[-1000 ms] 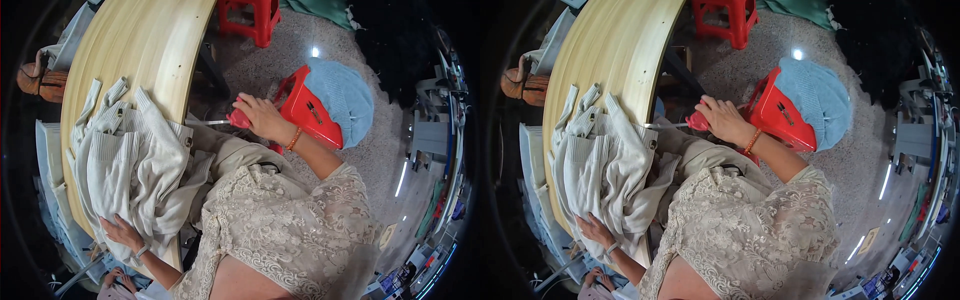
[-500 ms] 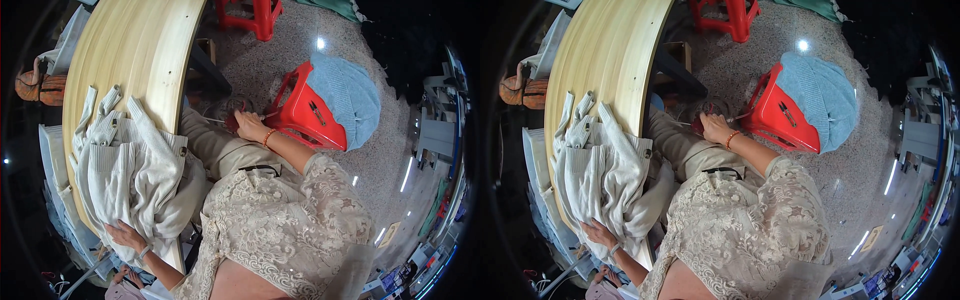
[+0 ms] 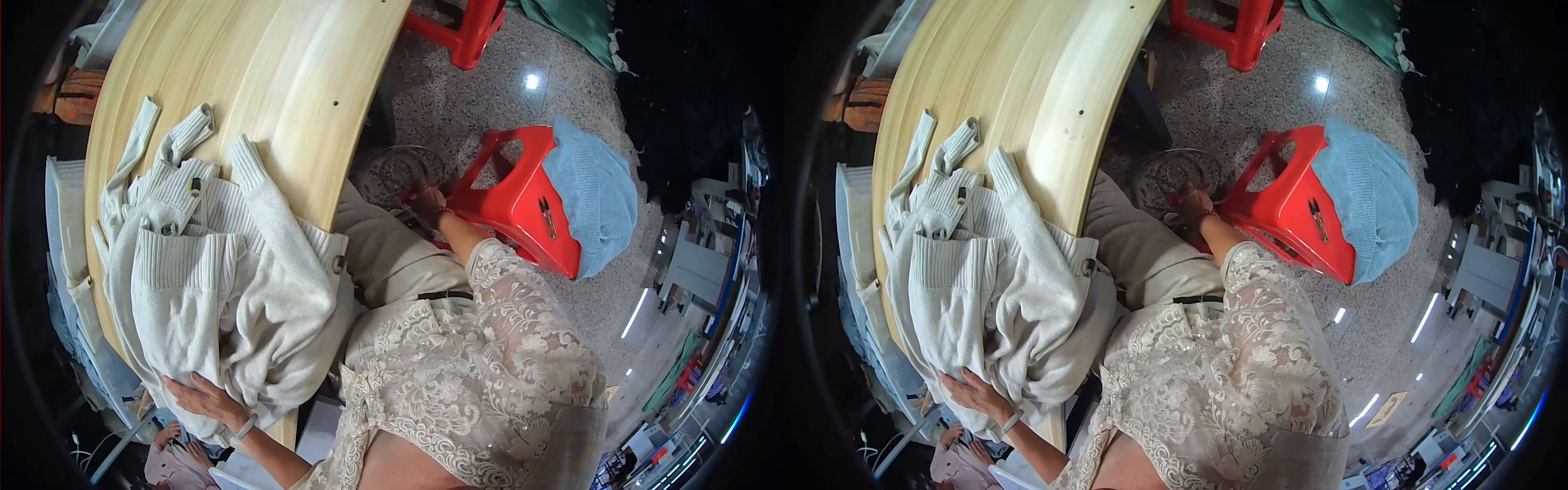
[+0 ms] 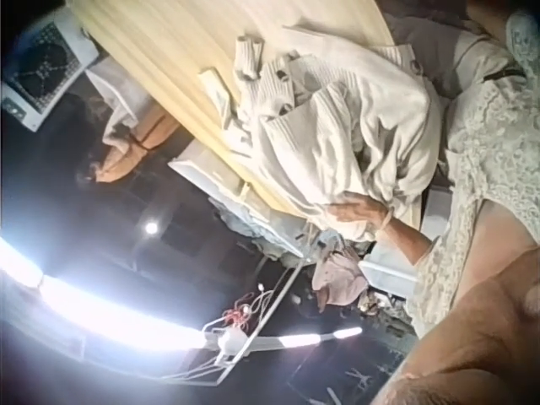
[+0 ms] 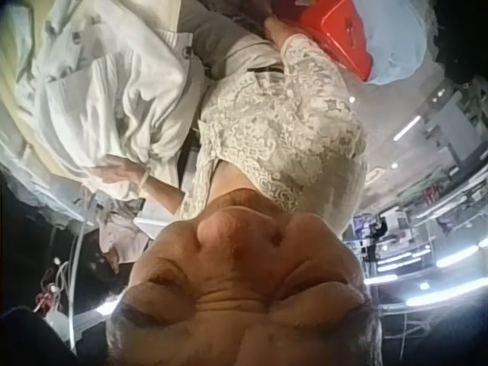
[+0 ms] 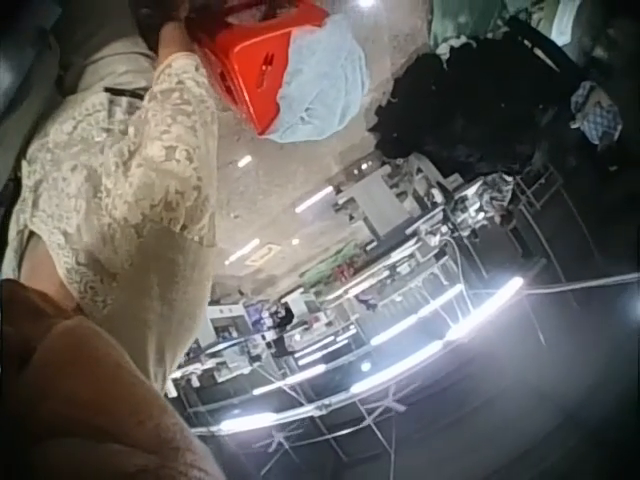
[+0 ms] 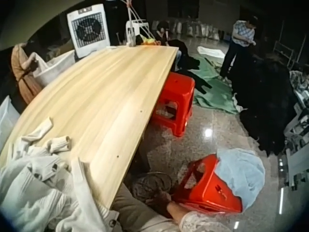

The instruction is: Trimming loose threads and inspecting sweaters at a workbench.

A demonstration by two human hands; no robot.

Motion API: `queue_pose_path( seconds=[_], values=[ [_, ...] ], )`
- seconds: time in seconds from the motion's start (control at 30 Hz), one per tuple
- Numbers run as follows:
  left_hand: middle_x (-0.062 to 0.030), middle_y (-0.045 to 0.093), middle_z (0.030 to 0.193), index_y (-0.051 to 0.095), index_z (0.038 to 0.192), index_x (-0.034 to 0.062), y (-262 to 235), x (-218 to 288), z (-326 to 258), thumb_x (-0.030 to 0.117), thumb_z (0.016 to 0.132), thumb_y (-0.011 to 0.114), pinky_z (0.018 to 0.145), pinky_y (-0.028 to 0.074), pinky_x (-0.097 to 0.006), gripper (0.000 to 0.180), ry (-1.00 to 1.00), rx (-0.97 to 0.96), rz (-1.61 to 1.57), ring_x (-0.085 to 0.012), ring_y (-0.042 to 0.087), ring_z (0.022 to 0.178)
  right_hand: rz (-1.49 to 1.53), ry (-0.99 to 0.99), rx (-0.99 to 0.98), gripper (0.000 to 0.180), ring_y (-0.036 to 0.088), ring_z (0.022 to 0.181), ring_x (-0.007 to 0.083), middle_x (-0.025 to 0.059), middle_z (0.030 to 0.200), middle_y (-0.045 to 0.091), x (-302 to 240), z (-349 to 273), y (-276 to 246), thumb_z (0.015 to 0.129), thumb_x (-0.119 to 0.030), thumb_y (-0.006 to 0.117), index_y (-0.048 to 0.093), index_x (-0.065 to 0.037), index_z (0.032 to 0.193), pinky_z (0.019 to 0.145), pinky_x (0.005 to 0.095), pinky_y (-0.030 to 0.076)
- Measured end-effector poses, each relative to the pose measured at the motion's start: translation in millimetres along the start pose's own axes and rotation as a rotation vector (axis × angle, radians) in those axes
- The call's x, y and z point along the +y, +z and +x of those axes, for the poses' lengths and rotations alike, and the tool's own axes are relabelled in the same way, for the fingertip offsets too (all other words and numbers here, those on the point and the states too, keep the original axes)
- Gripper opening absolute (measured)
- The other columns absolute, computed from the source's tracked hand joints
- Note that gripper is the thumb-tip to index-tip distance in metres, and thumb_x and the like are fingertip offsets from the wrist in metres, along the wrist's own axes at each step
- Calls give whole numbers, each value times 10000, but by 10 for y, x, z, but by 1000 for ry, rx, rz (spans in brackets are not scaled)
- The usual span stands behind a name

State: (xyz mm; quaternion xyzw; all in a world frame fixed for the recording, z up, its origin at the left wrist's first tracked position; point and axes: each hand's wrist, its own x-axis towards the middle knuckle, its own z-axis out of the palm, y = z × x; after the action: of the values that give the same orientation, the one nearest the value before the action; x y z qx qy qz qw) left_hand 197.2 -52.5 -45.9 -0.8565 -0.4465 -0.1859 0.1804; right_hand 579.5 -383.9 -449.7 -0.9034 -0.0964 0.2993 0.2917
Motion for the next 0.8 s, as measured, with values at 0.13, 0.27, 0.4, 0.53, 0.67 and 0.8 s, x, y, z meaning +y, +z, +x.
queue_pose_path(
  seconds=[0.13,0.27,0.4,0.53,0.67,0.8],
  values=[
    [-148,354,1536,303,1511,57,-34,-11,-46,384,1034,393,1159,170,-500,585,-1,-16,44,-327,330,1407,-246,79,-152,396,675,1004,351,174,1029,706,-328,19,-58,892,-449,585,650,-131,1118,842,474,518],
    [-157,358,1531,293,1515,57,-116,15,-70,391,1037,376,1153,182,-494,589,-18,-38,63,-347,335,1398,-296,-72,-251,384,674,1008,345,167,1038,707,-422,150,-9,919,-414,541,670,-138,1153,843,467,526],
    [-168,373,1517,305,1505,46,-57,149,27,397,1039,361,1137,207,-491,585,33,-34,-5,-358,352,1377,-384,-39,-130,404,670,992,373,178,1032,702,-71,466,147,911,-351,555,625,-124,1237,829,495,526],
    [-174,388,1506,308,1503,45,-45,80,-1,406,1036,362,1132,218,-491,593,39,-26,9,-366,360,1371,-204,1,-36,459,669,971,395,208,1031,690,-267,473,118,904,-281,550,549,-122,1335,820,515,524],
    [-185,398,1496,312,1501,41,-185,49,-41,411,1035,360,1123,232,-496,597,-17,-9,63,-380,374,1356,-134,-59,-5,513,674,940,393,226,1029,683,-470,377,101,889,-248,554,499,-126,1385,804,502,538],
    [-219,413,1471,362,1467,-2,65,115,86,318,1023,458,1113,260,-473,556,75,43,-93,-383,388,1344,-83,-144,174,378,654,911,424,255,966,673,762,628,168,921,-323,543,616,-75,1196,776,508,516]
  ],
)
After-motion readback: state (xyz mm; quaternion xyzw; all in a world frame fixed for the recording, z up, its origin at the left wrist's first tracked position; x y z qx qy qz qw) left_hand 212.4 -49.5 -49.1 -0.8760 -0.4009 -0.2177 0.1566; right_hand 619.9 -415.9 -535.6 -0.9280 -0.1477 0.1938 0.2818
